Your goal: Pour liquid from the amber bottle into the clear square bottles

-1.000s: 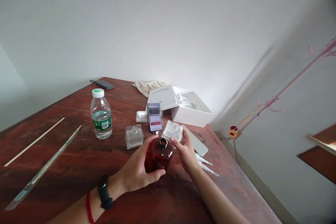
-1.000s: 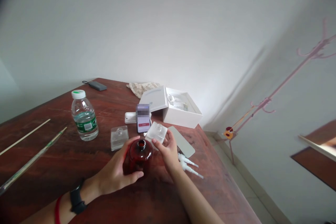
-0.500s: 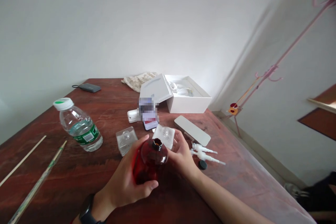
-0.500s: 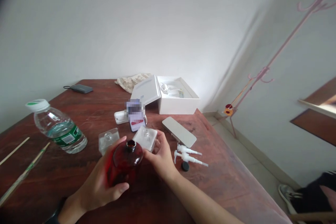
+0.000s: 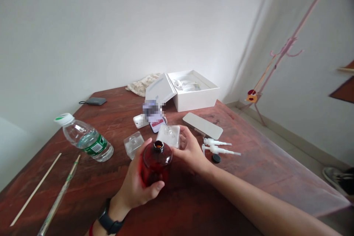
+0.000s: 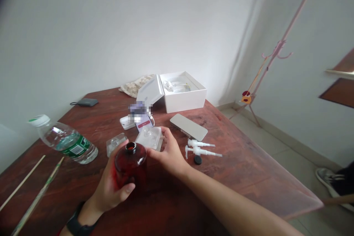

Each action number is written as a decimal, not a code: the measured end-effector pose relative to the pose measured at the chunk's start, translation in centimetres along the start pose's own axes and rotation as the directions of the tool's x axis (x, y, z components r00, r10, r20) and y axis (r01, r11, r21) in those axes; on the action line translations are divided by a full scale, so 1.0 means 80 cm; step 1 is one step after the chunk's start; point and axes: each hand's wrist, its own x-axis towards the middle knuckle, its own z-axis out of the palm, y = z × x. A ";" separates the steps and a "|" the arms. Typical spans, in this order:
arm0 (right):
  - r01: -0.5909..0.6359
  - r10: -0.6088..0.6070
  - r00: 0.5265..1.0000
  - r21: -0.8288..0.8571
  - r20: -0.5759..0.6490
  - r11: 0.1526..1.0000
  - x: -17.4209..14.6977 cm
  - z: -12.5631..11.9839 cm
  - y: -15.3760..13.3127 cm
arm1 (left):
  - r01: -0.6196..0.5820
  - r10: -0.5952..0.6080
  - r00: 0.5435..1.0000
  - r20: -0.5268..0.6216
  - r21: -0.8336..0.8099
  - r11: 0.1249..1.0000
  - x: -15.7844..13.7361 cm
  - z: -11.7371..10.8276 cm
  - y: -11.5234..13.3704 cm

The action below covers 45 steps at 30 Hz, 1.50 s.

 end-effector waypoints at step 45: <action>-0.072 0.066 0.989 -0.040 -0.136 0.997 0.024 -0.025 -0.021 | -0.047 0.044 0.996 -0.083 -0.031 0.998 0.018 0.009 -0.002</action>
